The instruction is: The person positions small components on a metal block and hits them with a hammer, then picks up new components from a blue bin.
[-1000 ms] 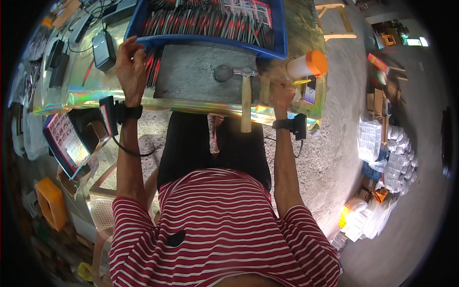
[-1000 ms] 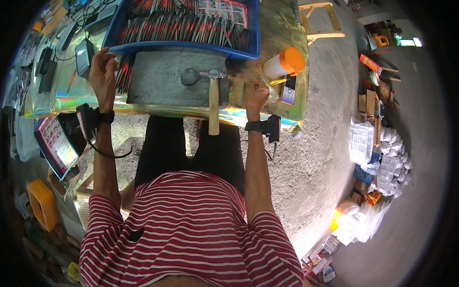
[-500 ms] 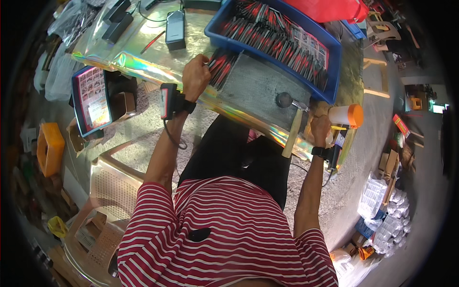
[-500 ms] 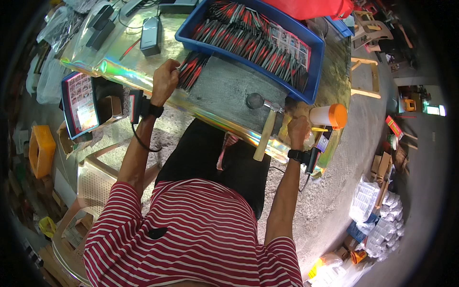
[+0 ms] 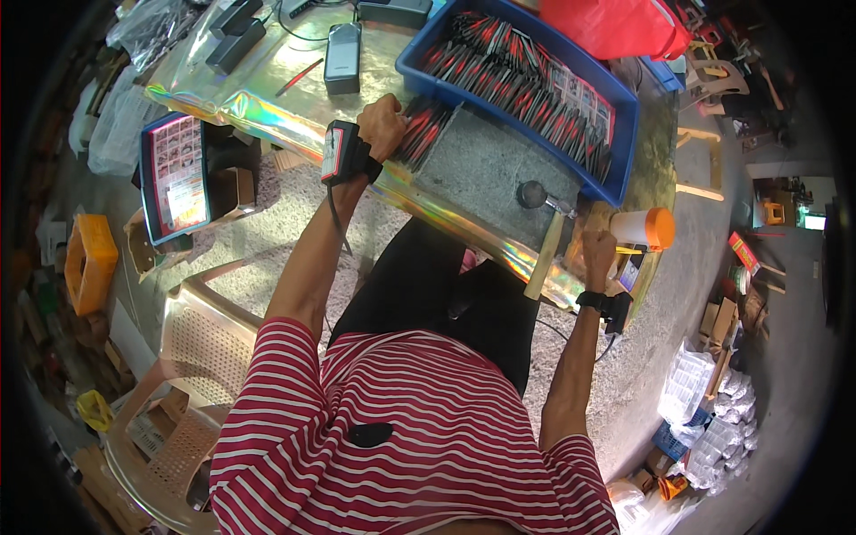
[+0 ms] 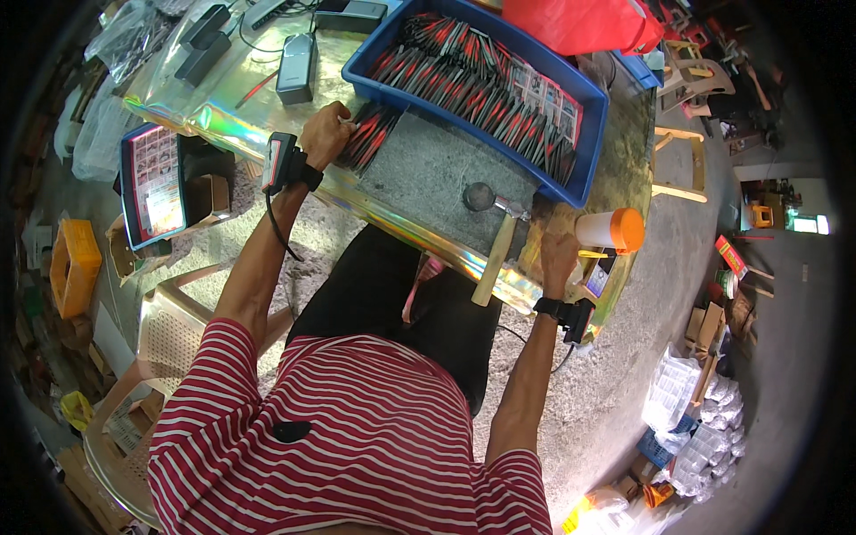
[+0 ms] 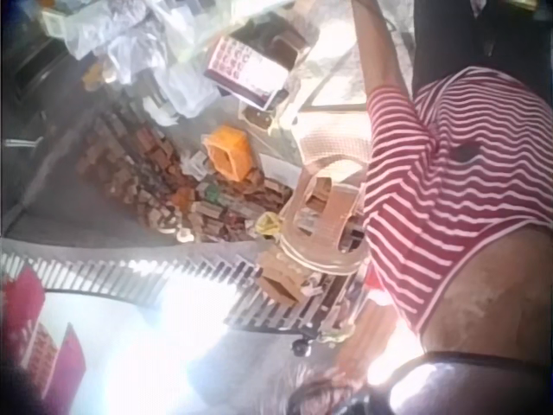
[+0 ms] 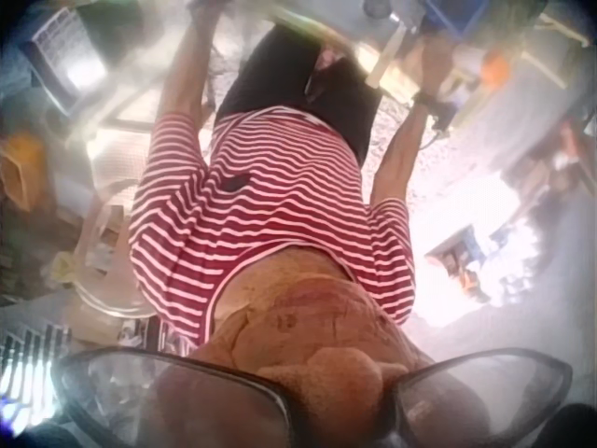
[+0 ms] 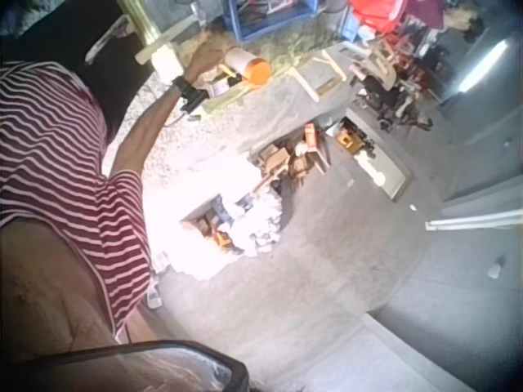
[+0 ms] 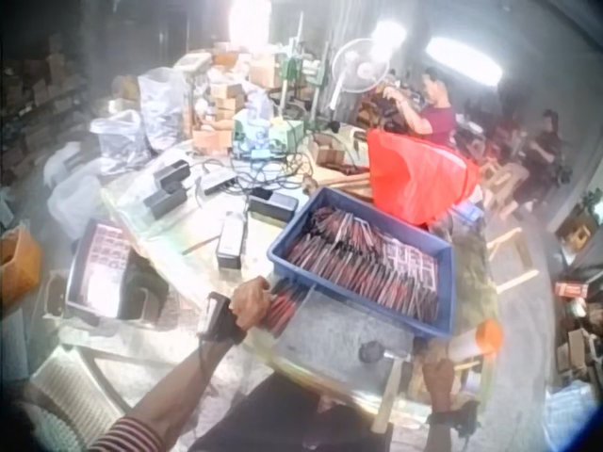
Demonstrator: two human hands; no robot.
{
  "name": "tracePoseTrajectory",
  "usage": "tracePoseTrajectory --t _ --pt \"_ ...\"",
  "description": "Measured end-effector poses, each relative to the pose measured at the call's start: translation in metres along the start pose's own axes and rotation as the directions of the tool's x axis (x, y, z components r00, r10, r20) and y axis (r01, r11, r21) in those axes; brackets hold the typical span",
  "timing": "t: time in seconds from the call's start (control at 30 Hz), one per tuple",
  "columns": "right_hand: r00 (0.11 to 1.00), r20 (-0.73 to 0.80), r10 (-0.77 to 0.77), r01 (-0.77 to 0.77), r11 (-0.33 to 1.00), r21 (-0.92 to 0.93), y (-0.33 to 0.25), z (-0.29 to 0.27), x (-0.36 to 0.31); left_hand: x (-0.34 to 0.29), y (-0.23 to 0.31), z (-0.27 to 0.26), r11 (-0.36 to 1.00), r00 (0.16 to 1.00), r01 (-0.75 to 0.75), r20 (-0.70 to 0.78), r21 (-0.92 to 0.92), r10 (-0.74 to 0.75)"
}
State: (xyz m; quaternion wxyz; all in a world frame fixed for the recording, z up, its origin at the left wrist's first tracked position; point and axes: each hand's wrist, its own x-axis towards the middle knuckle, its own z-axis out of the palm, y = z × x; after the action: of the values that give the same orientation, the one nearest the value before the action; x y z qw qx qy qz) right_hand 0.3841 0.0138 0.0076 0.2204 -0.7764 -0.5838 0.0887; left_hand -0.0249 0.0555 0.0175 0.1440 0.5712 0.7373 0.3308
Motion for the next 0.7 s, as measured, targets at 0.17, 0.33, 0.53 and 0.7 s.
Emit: tracePoseTrajectory --t 0.17,0.33,0.53,0.7 --pt "0.997 -0.074 -0.001 0.018 0.975 0.223 0.016 0.011 -0.001 0.002 0.002 -0.002 1.000 0.999 -0.030 0.031 0.011 0.029" --pt "0.985 -0.165 -0.059 0.114 0.930 0.350 0.017 0.016 -0.004 0.010 -0.009 0.002 0.994 0.993 -0.108 0.040 -0.019 0.109" --pt "0.993 -0.068 0.096 -0.044 0.839 0.543 0.008 0.012 -0.011 0.021 -0.025 0.009 0.989 0.983 -0.144 0.116 0.029 0.140" --pt "0.995 -0.024 0.095 -0.052 0.716 0.696 -0.008 0.002 -0.026 0.027 -0.033 0.004 0.979 0.972 -0.169 0.142 -0.114 0.185"
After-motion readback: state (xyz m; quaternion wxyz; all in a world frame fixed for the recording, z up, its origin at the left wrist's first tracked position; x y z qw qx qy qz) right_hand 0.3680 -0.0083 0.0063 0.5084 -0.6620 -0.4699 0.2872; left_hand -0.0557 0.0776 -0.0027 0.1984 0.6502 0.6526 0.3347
